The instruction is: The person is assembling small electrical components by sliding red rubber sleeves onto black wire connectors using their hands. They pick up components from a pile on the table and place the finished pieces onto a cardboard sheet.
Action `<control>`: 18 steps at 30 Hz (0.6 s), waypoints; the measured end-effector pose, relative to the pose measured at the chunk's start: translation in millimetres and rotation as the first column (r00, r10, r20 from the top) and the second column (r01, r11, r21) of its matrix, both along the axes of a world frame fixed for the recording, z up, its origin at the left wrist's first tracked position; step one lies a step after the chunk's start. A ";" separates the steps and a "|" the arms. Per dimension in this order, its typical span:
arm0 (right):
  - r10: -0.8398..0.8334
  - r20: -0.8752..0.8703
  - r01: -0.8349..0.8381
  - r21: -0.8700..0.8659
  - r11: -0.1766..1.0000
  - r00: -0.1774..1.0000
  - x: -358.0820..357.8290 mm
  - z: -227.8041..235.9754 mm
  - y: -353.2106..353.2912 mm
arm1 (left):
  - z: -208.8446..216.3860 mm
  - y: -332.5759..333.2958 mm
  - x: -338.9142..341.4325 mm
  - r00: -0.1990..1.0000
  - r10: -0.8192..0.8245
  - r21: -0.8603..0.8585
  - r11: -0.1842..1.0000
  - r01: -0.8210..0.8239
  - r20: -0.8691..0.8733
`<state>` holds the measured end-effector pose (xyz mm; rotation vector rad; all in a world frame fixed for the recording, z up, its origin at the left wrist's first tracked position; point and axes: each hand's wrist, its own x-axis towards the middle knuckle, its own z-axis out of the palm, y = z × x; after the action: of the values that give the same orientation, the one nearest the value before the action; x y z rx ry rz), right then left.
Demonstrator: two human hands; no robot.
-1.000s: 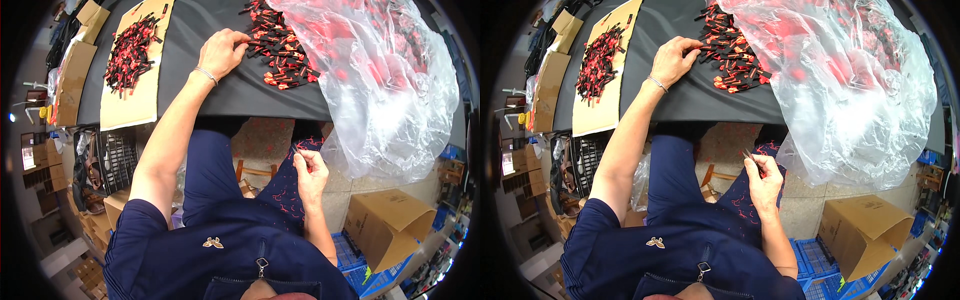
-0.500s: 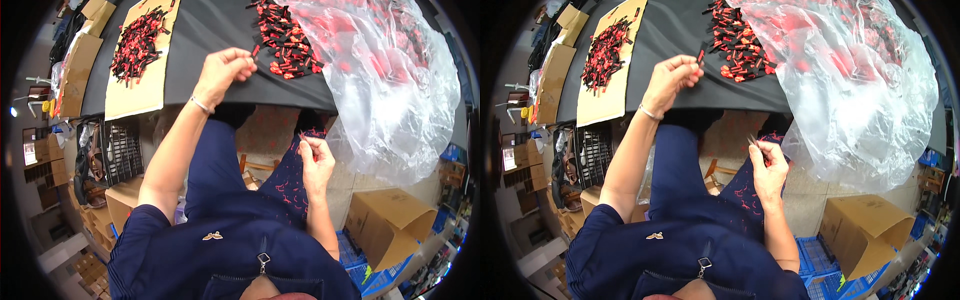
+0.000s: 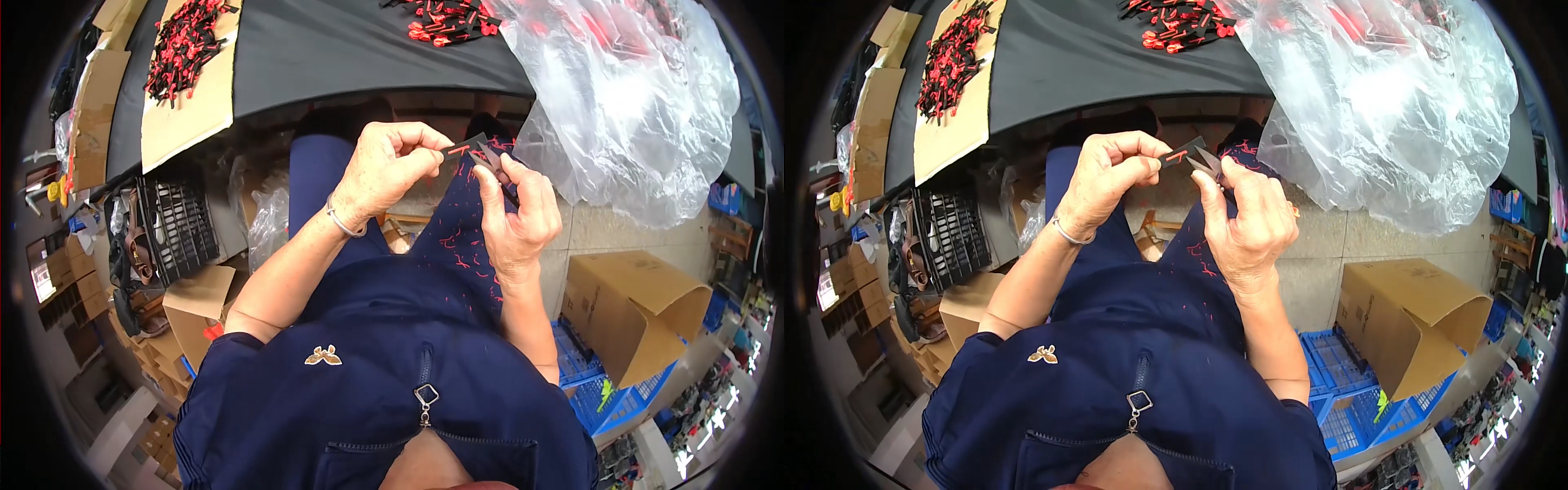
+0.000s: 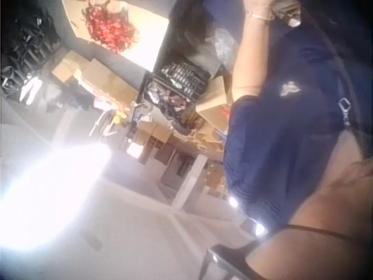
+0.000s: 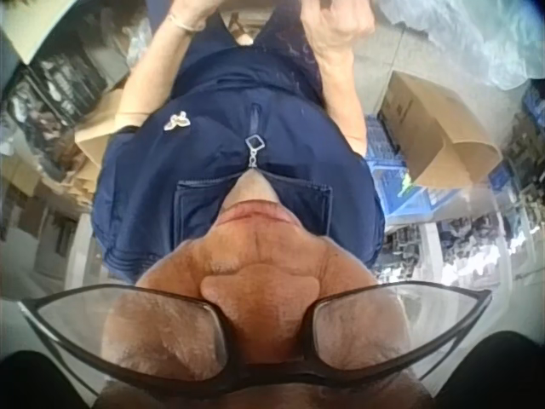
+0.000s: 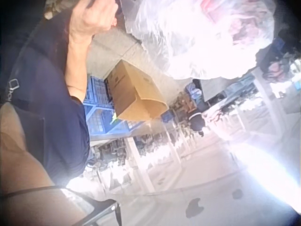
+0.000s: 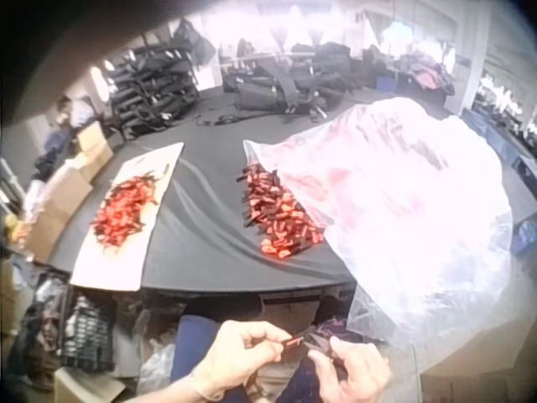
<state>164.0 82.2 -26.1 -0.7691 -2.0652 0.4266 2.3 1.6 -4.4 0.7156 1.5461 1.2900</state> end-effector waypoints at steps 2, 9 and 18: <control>-0.003 0.021 0.003 -0.010 1.000 1.000 3.2 1.5 -1.3 | 2.2 -2.2 3.0 1.000 0.001 -0.003 1.000 0.000 0.009; 0.018 0.063 -0.021 0.040 0.999 0.998 3.7 -0.4 -6.3 | -1.7 -6.5 3.3 1.000 -0.011 -0.032 0.999 0.012 0.016; 0.054 -0.094 -0.083 -0.331 0.940 0.994 -1.7 -20.6 -10.9 | -9.3 -7.7 -3.0 0.999 -0.030 -0.078 0.996 0.033 0.045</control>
<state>162.3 71.3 -46.8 -0.8625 -1.9685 0.8522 -0.7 -6.1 -13.7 0.6546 1.5356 1.2068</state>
